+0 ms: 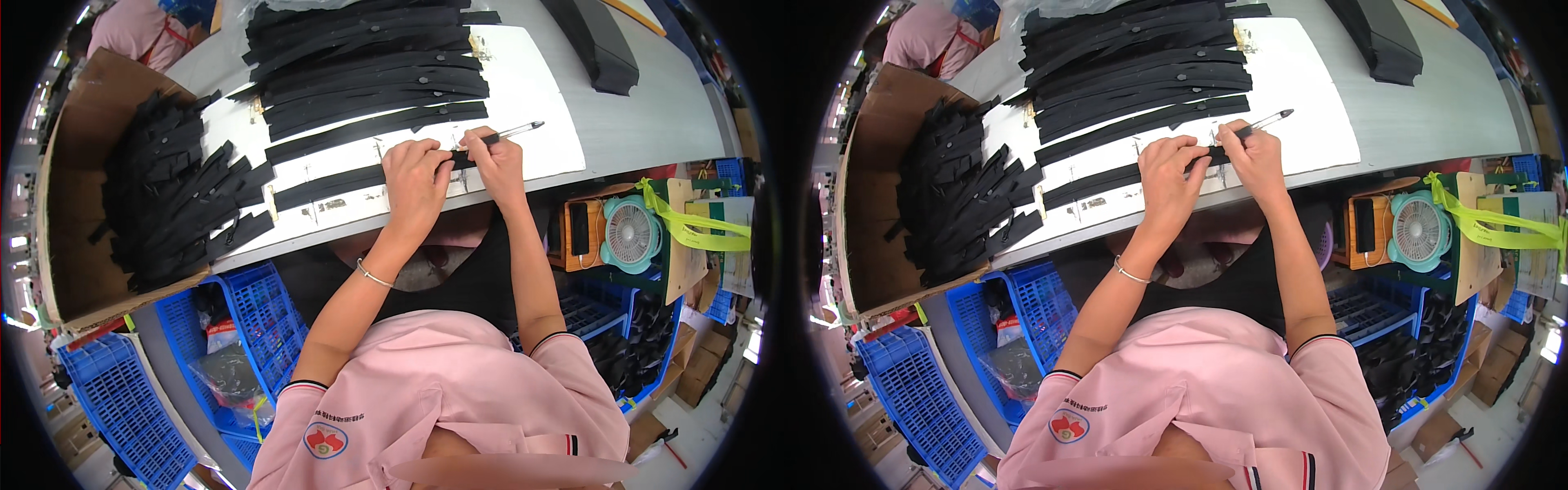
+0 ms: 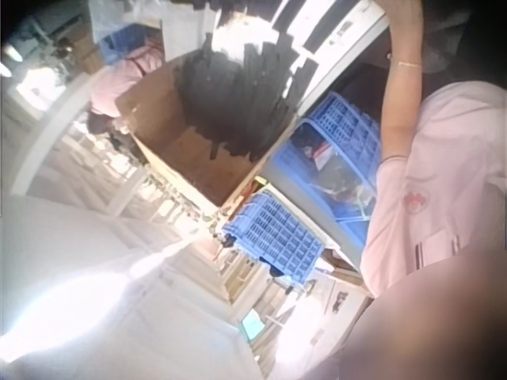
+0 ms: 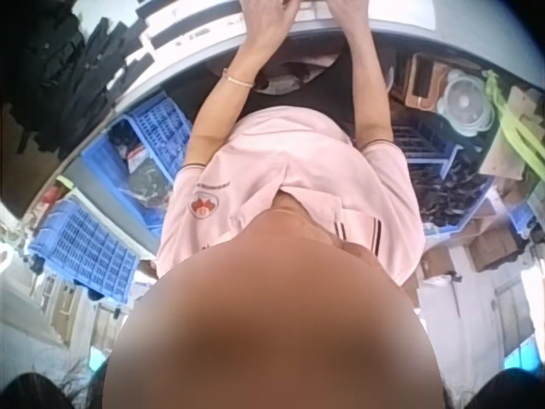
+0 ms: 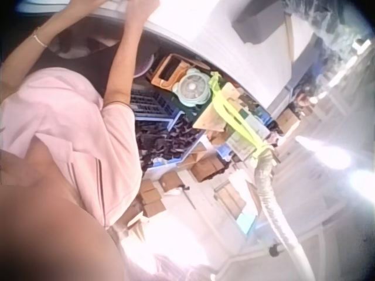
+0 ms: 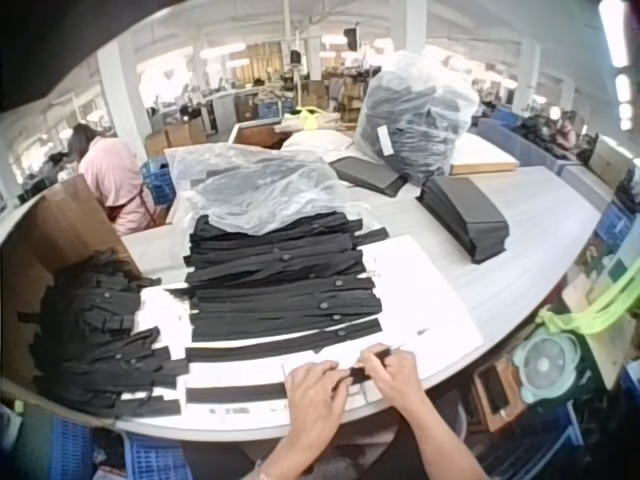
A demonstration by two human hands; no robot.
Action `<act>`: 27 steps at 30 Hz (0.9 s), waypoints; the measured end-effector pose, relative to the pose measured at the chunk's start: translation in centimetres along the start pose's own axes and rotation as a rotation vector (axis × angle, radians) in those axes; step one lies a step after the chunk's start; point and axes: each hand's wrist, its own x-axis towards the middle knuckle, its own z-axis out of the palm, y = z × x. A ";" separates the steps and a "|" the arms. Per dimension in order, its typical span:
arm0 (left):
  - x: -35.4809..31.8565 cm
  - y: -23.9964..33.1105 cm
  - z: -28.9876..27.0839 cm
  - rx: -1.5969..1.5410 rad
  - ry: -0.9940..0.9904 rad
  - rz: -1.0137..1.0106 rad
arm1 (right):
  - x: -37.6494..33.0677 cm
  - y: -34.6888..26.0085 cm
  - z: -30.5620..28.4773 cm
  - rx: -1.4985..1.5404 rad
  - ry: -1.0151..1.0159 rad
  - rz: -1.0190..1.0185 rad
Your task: The recorder uses a pen and a measuring guide to mark positions on black strips of material, possibly for assembly or sewing.
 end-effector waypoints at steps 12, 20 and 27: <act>-0.2 -0.4 0.5 0.065 0.001 0.020 | -0.1 0.5 -0.4 0.043 -0.034 -0.017; -0.1 -0.2 0.5 0.041 0.018 -0.008 | 0.1 0.7 -0.4 -0.125 -0.089 -0.126; -1.4 0.2 -0.1 0.175 0.018 0.032 | -0.3 1.8 -0.5 0.156 -0.062 0.063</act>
